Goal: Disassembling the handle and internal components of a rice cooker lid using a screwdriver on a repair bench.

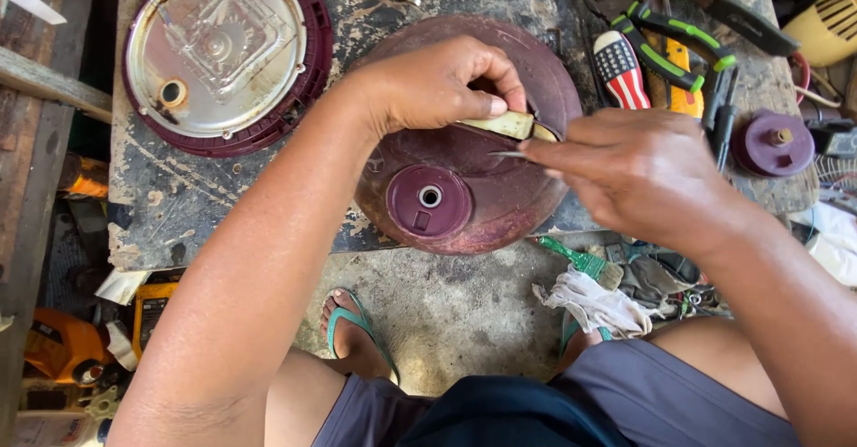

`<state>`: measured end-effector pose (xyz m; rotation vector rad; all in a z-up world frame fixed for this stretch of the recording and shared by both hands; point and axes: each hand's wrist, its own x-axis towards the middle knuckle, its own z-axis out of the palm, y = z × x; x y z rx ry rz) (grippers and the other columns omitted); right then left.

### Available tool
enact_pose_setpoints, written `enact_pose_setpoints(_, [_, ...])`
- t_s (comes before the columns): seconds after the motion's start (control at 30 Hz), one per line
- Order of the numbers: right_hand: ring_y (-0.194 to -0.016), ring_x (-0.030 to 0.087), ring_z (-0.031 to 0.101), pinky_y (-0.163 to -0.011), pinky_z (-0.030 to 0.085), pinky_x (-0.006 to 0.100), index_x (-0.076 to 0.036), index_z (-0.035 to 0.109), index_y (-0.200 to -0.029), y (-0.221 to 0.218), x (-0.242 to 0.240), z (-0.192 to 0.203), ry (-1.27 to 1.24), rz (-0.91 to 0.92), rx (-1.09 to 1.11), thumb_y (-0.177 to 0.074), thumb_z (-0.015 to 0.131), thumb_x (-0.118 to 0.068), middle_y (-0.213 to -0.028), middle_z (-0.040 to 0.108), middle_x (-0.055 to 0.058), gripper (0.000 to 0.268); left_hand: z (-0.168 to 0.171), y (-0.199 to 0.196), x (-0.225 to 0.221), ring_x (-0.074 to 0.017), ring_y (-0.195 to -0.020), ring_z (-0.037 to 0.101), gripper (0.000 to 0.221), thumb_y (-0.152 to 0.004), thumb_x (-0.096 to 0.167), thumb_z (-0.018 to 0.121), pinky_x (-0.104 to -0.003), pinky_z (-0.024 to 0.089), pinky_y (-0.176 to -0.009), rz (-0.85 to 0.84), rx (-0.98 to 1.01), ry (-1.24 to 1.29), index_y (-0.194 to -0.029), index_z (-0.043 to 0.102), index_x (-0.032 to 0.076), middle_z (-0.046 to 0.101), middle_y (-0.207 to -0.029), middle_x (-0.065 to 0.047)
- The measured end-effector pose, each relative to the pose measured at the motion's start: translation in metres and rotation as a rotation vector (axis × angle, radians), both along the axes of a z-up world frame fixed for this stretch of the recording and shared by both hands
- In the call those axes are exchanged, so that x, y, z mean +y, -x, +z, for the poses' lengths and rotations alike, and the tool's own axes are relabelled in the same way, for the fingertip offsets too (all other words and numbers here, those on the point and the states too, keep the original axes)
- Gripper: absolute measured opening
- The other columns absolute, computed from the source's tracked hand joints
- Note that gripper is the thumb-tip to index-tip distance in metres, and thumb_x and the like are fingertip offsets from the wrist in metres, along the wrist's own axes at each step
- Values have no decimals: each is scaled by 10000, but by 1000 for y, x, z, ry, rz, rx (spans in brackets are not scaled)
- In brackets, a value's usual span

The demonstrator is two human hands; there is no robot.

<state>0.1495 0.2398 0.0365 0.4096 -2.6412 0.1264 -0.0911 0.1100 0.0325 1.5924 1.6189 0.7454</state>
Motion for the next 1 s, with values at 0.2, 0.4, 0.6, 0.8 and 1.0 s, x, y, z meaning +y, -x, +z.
enact_pose_setpoints(0.2, [-709, 253, 668, -538, 490, 427, -154, 741, -1310, -18, 9, -12, 32, -182, -85, -960, 633, -94, -927, 718, 11, 372, 9, -3, -3, -96, -1027, 628, 227, -880, 117, 599, -275, 429, -928, 7, 19, 45, -1031, 749, 194, 699, -1103, 50])
enact_pose_setpoints(0.4, [-886, 313, 746, -546, 512, 477, -160, 724, -1317, -18, -3, -21, 176, -249, -118, -1008, 645, -211, -1119, 783, 69, 323, 0, 3, -2, -112, -1056, 625, 240, -887, 90, 572, -259, 433, -974, -72, -28, -28, -1068, 723, 133, 676, -1110, 11])
enact_pose_setpoints(0.6, [-830, 366, 736, -534, 513, 544, -178, 720, -1305, -6, -13, -15, 222, -282, -210, -1000, 641, -285, -984, 786, 105, 333, 7, -1, -5, -110, -1067, 621, 223, -887, 91, 572, -264, 425, -980, -64, -16, -39, -1058, 708, 133, 662, -1108, 17])
enact_pose_setpoints(0.8, [-891, 319, 744, -698, 529, 446, -58, 720, -1286, -3, -3, -18, 472, -122, -222, -1001, 673, -227, -1185, 772, 114, 335, 9, -1, -7, -115, -1043, 602, 217, -905, 97, 557, -272, 440, -940, -70, -63, -4, -1074, 692, 113, 628, -1103, 12])
enact_pose_setpoints(1.0, [-822, 161, 658, -730, 492, 335, -95, 635, -1299, -14, 11, -13, 682, -2, -390, -986, 659, -120, -1098, 731, 40, 315, 7, -1, -7, -106, -1038, 600, 234, -872, 39, 566, -246, 423, -957, -72, -84, 1, -1061, 688, 103, 622, -1078, 11])
